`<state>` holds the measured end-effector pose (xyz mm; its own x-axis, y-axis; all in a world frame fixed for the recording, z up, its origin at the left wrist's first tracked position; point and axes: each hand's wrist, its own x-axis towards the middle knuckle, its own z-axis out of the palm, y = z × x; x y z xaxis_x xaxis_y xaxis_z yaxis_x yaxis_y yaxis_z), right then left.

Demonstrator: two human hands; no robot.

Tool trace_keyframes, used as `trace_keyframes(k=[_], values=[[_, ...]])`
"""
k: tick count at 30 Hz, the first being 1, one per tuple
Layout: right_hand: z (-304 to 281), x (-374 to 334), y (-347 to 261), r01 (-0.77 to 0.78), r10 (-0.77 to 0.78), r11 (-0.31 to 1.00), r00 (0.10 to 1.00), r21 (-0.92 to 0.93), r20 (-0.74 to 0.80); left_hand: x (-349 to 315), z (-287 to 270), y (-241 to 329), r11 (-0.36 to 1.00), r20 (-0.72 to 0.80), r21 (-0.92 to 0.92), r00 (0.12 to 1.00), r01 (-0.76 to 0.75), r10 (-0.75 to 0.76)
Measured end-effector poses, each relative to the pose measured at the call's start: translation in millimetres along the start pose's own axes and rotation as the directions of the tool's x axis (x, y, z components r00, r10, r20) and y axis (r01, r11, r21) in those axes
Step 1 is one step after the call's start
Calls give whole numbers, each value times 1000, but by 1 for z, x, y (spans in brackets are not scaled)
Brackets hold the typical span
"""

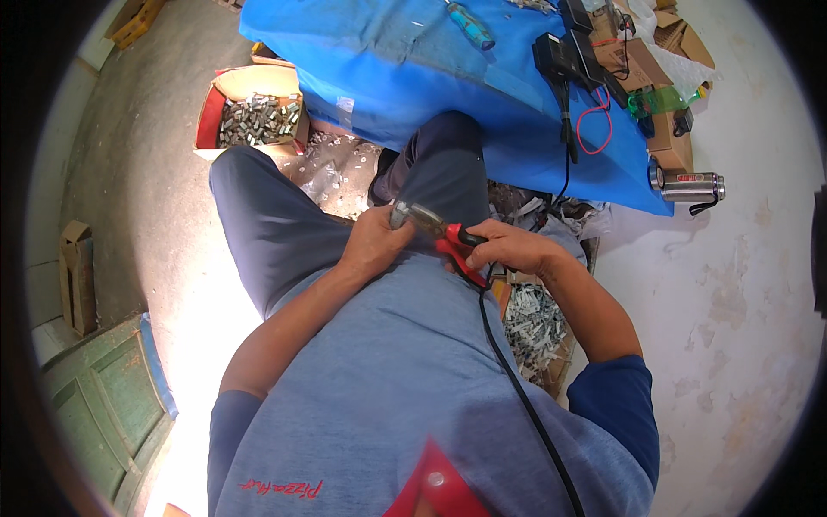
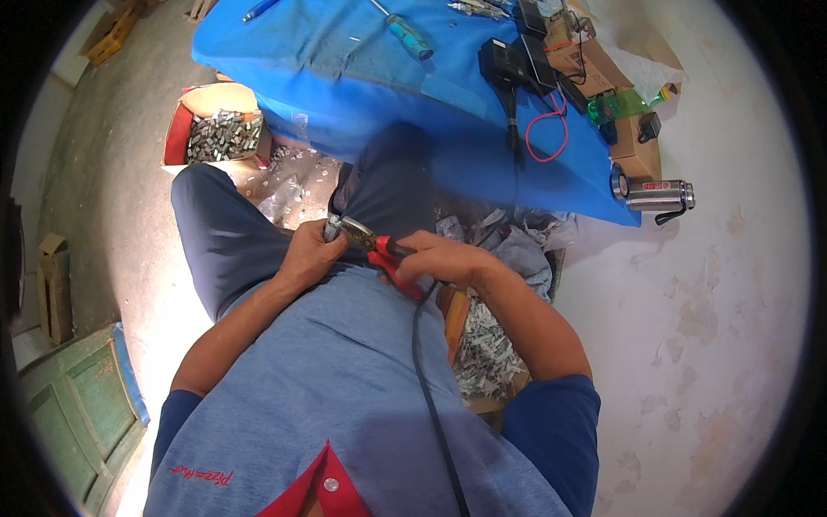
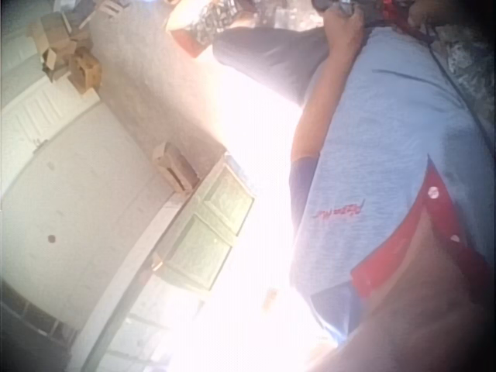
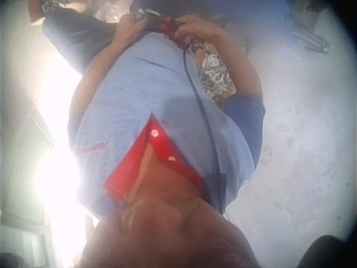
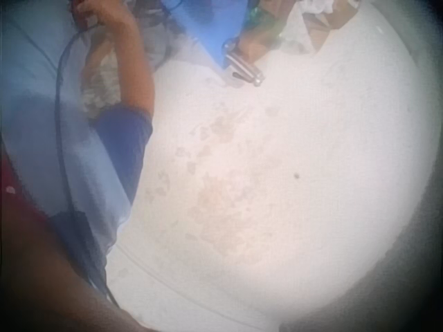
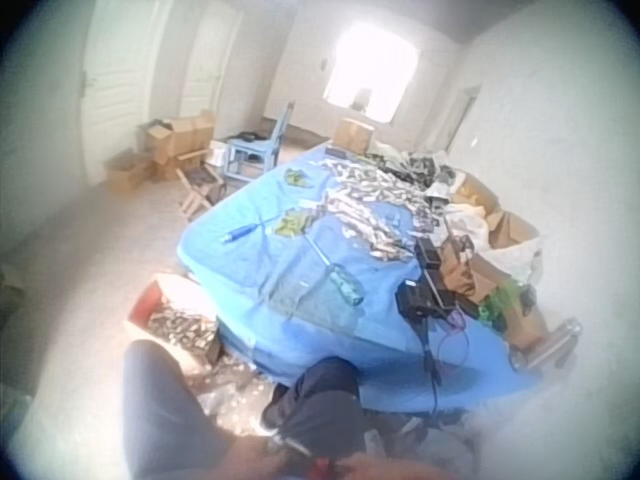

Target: The person prepares small electronic components using pliers and their hands, picking up pieces from a box and placing them on a blue-covered workstation table. They handle multiple gray connector parts and a wire segment, using the pliers to trim or crimp each piece individually before setting it aside.

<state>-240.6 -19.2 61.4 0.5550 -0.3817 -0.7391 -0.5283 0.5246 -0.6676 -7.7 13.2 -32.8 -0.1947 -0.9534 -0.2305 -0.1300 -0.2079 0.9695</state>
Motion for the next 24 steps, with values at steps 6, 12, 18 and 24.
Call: trace_keyframes(k=[6,12,18,24], values=[[-5,2,6,-30,28,996,999,-83,-22,0,0,0,999,14,-36,1000,21,-20],[-4,1,-6,-41,43,998,998,-42,34,1,0,0,998,-13,58,1000,-25,26],[-6,-2,-14,-45,43,999,995,27,88,3,-1,0,988,-19,147,999,-42,45],[-3,-5,-15,-68,56,986,995,153,81,2,-1,4,983,-32,182,999,-36,42]])
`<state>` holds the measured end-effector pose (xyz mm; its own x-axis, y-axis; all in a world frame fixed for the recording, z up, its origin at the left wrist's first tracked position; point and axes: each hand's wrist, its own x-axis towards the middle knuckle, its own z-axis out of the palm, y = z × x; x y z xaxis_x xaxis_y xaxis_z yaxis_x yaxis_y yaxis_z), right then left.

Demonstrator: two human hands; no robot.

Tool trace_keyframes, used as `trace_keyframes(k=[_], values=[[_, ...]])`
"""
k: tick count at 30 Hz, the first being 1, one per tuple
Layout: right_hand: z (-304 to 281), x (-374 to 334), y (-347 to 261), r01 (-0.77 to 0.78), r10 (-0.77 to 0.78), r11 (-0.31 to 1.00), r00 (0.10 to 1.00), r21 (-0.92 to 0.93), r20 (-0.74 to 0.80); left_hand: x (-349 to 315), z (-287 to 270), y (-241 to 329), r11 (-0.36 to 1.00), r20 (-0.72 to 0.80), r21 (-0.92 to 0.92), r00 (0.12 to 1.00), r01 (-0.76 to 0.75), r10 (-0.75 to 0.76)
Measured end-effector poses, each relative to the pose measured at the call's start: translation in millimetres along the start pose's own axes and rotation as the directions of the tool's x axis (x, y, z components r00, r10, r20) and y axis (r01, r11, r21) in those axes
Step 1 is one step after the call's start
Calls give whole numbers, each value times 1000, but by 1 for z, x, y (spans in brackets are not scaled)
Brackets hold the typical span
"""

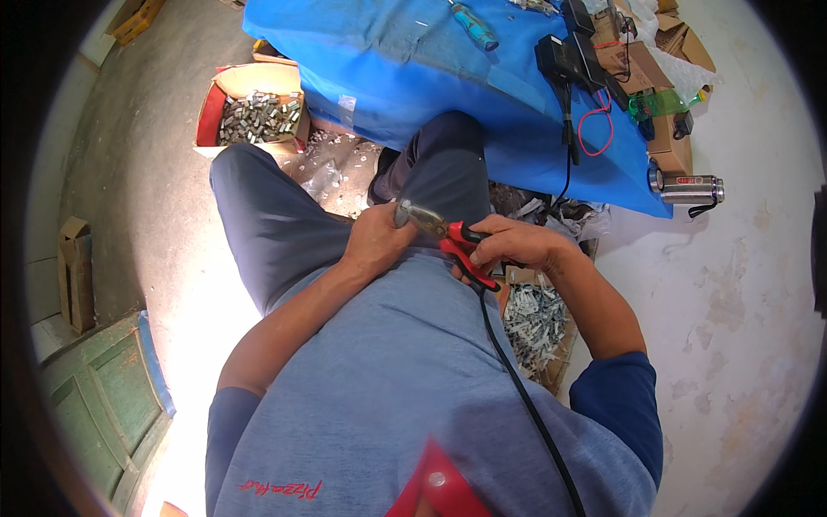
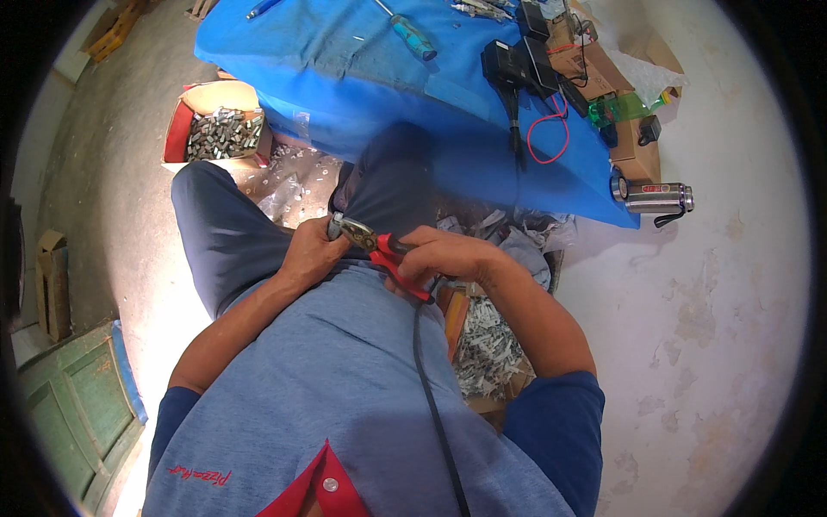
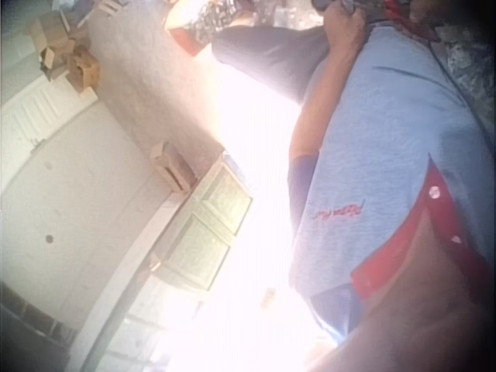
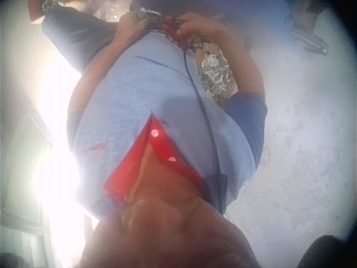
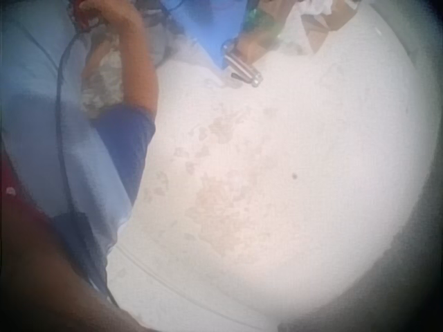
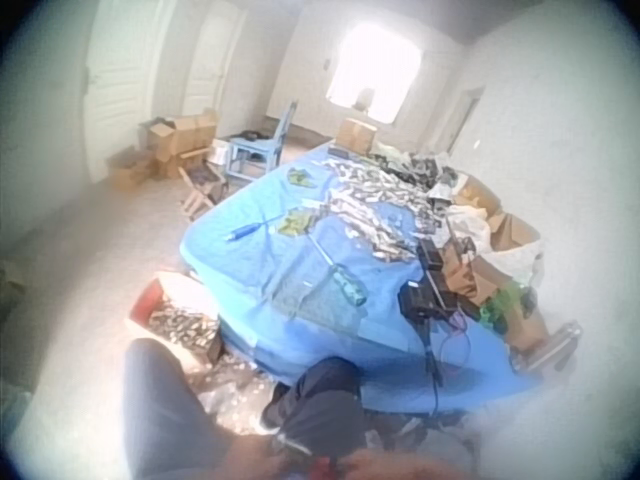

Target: The person prepares small electronic components using pliers and their hands, picking up pieces from a box and placing them on a blue-covered workstation table. They handle multiple gray connector parts and a wire segment, using the pliers to trim or crimp each piece individually before setting it aside.

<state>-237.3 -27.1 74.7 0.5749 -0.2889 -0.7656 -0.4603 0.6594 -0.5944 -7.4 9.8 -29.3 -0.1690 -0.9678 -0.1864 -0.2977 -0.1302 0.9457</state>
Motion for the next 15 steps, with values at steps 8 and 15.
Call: trace_keyframes(k=[8,15], values=[[2,0,0,-3,3,1000,1000,31,-1,0,-1,0,1000,14,-14,1000,-2,2],[3,2,3,-20,22,996,999,87,-23,0,1,-2,999,1,30,1000,-11,11]])
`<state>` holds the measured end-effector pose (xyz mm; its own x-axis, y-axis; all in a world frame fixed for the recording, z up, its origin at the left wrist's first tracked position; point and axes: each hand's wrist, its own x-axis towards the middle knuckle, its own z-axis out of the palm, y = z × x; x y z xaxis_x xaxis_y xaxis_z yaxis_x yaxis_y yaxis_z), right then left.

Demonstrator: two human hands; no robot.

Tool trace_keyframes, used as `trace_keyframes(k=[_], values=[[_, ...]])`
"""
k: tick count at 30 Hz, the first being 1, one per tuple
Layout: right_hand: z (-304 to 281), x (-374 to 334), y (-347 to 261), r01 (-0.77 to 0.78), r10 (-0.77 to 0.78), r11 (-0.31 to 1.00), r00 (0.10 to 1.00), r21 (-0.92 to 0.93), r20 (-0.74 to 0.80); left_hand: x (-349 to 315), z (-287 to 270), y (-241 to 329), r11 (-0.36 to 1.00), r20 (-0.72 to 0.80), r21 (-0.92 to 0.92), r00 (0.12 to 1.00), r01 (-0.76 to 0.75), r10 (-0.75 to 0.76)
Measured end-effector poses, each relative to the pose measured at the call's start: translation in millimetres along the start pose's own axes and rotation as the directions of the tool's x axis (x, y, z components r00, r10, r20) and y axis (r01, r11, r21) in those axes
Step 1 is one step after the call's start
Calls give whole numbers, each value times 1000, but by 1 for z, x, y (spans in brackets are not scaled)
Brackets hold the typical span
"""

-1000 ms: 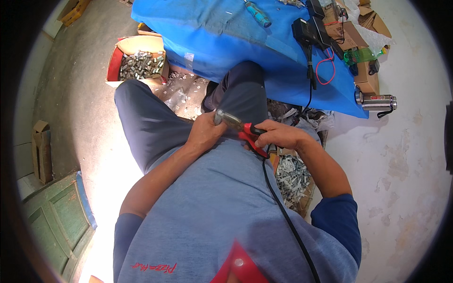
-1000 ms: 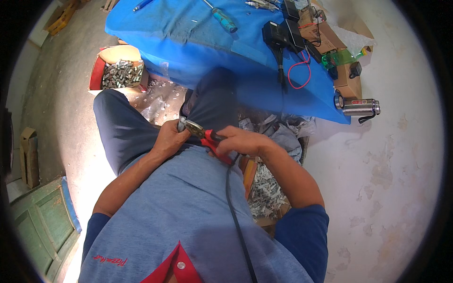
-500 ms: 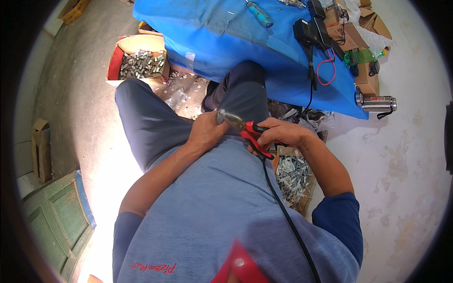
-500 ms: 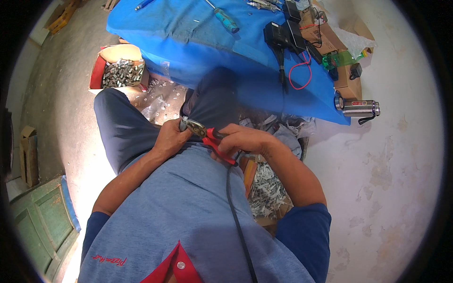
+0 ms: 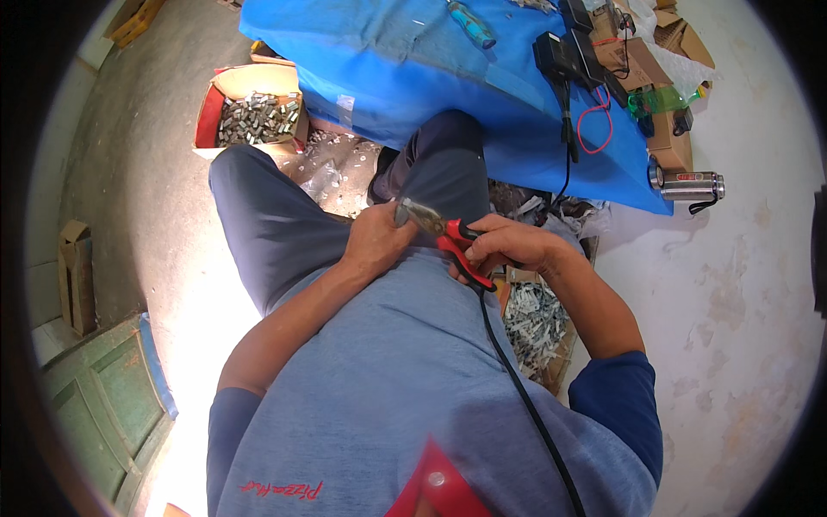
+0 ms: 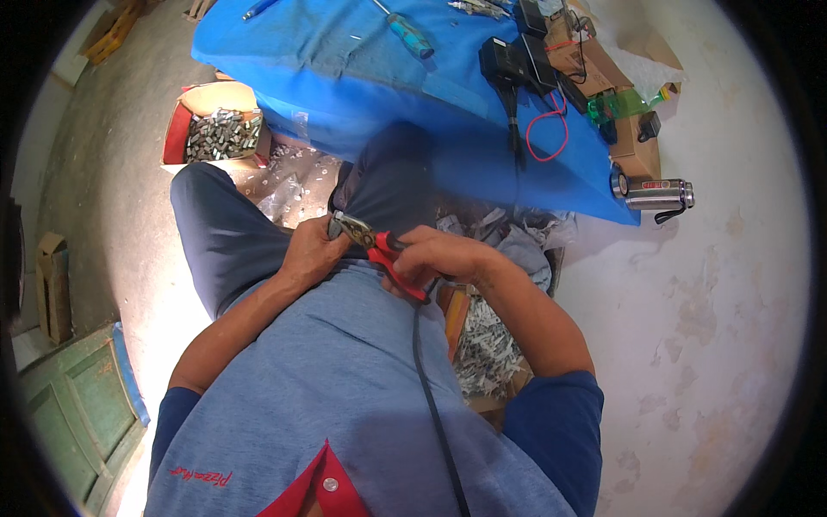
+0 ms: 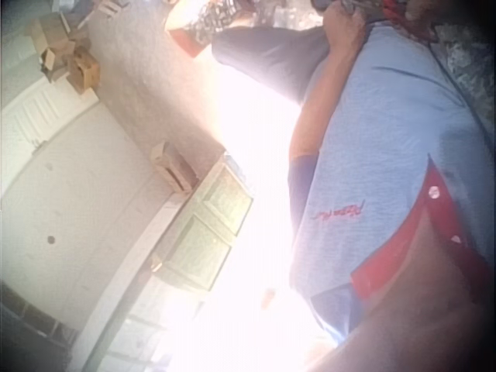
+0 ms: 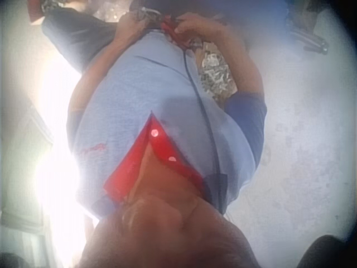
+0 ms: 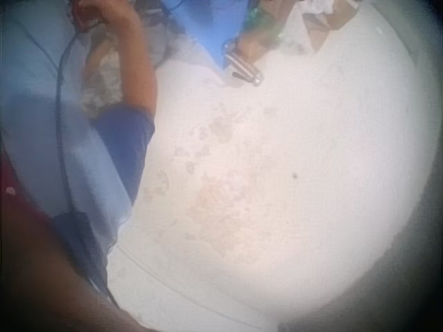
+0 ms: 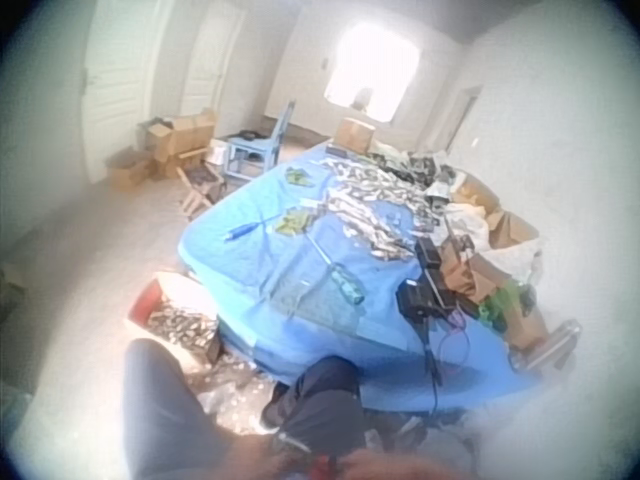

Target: The person prepares small electronic components using pliers and their hands, picking up pieces from a box and placing them on a blue-covered workstation table. They handle multiple gray connector parts and a wire segment, using the pliers to trim or crimp each piece individually before setting it aside.

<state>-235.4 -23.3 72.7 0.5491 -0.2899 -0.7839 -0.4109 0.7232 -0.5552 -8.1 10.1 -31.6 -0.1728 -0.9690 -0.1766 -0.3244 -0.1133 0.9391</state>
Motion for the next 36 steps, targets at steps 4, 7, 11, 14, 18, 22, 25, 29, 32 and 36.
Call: trace_keyframes(k=[4,7,11,14,18,22,25,29,32,36], values=[[0,1,3,12,-12,999,1000,44,2,1,0,1,995,-12,100,1000,-12,13],[-5,5,6,-52,46,991,998,127,51,0,1,-2,996,-11,81,999,-35,36],[-6,8,9,-74,59,985,994,159,94,0,2,-6,998,-2,56,1000,-31,31],[-3,6,7,-65,51,982,995,176,83,0,1,-6,997,9,69,999,-46,45],[-5,5,8,-47,18,979,990,201,140,-1,1,-6,995,3,79,998,-67,67],[-7,7,13,-53,18,970,989,236,150,-2,0,-5,993,10,102,999,-54,53],[-3,9,17,-42,12,967,993,250,119,-3,-1,-2,995,15,99,1000,-25,24],[6,12,16,36,-45,982,998,-185,-46,-4,0,-7,994,12,105,1000,-29,28],[25,23,27,-83,-468,484,817,-871,-338,-4,-4,-5,999,71,19,997,26,-27],[17,29,19,-40,-627,566,628,-823,-462,-6,6,7,994,15,-24,994,-105,106]])
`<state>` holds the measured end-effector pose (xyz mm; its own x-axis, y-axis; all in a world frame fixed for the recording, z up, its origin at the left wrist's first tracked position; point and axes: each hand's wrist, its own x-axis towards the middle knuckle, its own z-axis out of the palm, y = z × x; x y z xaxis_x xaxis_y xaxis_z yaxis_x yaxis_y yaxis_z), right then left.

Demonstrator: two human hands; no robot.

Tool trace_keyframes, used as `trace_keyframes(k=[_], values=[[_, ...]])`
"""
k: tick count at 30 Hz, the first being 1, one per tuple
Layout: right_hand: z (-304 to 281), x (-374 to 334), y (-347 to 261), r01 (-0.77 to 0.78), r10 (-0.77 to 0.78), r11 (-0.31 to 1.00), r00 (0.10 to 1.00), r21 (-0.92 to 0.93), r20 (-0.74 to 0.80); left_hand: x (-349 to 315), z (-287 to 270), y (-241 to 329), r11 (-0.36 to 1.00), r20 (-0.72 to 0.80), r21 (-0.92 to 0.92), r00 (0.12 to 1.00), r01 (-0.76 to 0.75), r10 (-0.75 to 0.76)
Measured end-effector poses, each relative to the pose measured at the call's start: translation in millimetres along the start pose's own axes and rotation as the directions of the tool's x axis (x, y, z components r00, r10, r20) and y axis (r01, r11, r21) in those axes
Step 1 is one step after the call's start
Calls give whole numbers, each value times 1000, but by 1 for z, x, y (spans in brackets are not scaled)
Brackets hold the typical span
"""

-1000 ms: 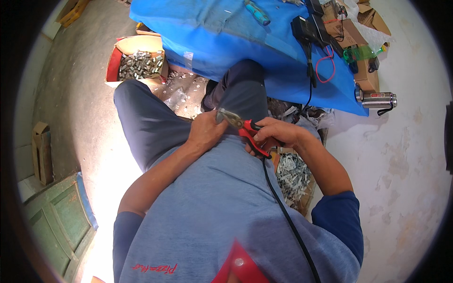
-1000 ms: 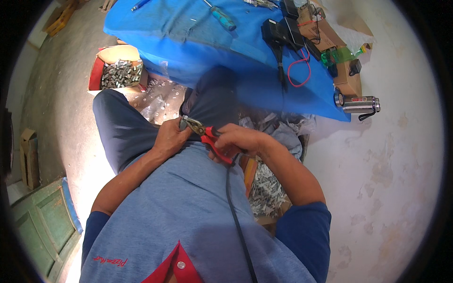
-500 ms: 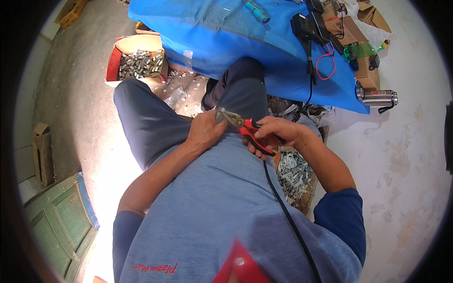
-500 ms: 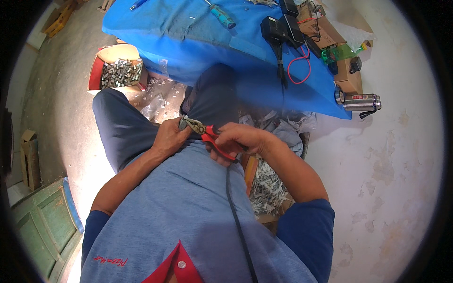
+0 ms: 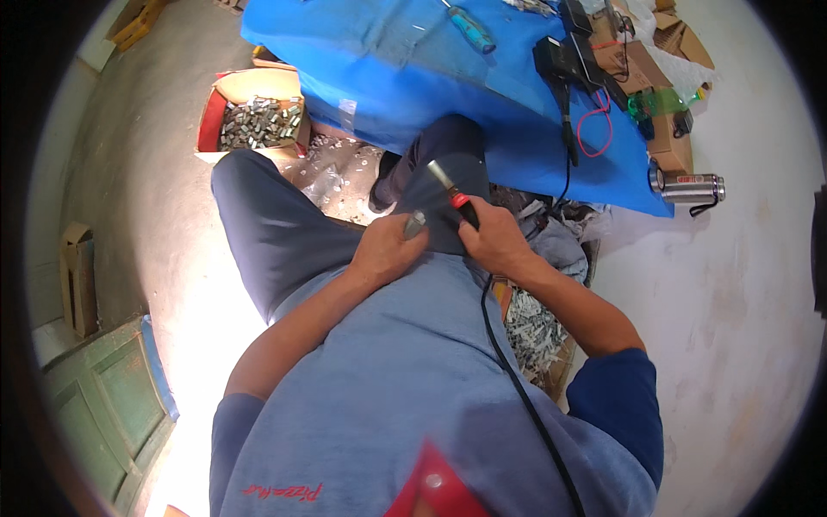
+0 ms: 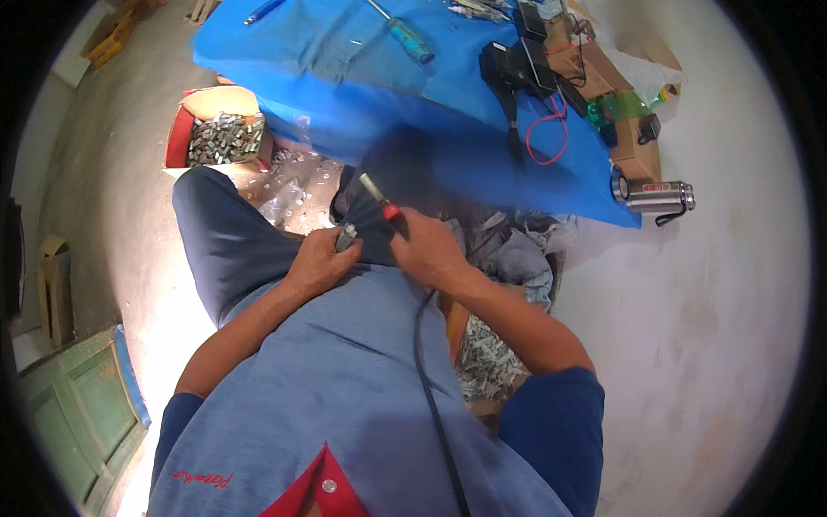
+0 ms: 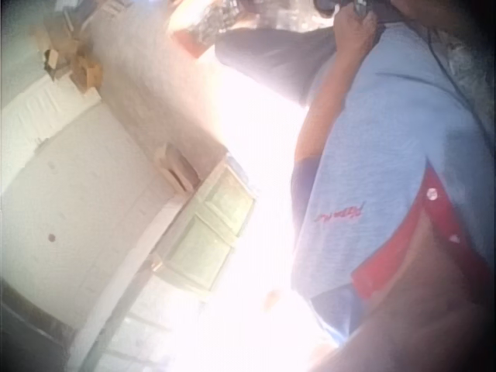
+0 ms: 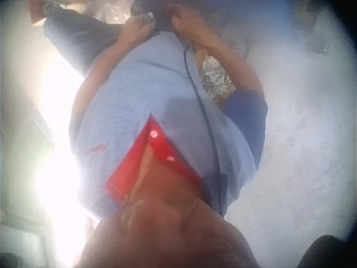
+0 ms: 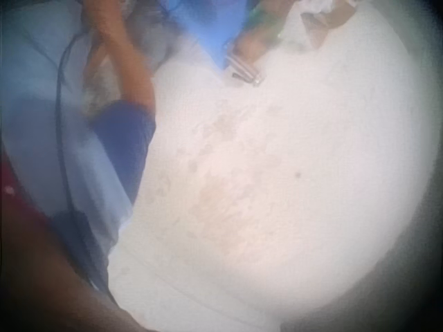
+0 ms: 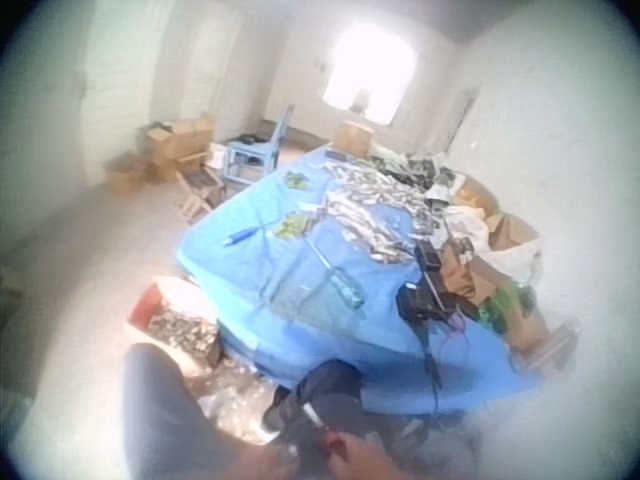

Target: The person prepares small electronic components using pliers and their hands, picking up pieces from a box and placing them on a blue-covered workstation table. They handle multiple gray connector parts and a wire segment, using the pliers to trim or crimp each piece individually before setting it aside.

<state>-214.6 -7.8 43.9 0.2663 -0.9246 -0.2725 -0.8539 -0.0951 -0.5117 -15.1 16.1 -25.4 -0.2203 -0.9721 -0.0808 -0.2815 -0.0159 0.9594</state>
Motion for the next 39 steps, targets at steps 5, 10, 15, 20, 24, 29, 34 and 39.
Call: trace_keyframes(k=[5,10,15,20,24,29,34,39], values=[[-18,6,-2,-266,11,783,910,562,415,-3,-12,-7,945,129,-288,984,156,-123],[-20,-2,-7,-217,-84,789,888,574,452,0,-9,-20,901,209,-395,973,178,-101],[-37,-5,-14,-258,-66,839,827,480,559,-3,-25,4,819,288,-474,936,324,-204],[-46,-9,-13,-450,-81,717,705,533,704,-1,-26,-4,831,325,-447,926,331,-193],[-51,-4,-16,-508,-75,697,650,506,756,-1,-13,-15,842,197,-505,975,190,-102],[-49,1,-12,-524,-73,710,609,470,790,1,-18,-12,860,228,-476,970,183,-80],[-45,2,-11,-559,-64,675,606,482,793,1,-14,-13,865,184,-480,981,146,-63],[-43,1,-9,-567,-81,644,617,513,783,2,-11,-15,879,158,-463,986,115,-46]])
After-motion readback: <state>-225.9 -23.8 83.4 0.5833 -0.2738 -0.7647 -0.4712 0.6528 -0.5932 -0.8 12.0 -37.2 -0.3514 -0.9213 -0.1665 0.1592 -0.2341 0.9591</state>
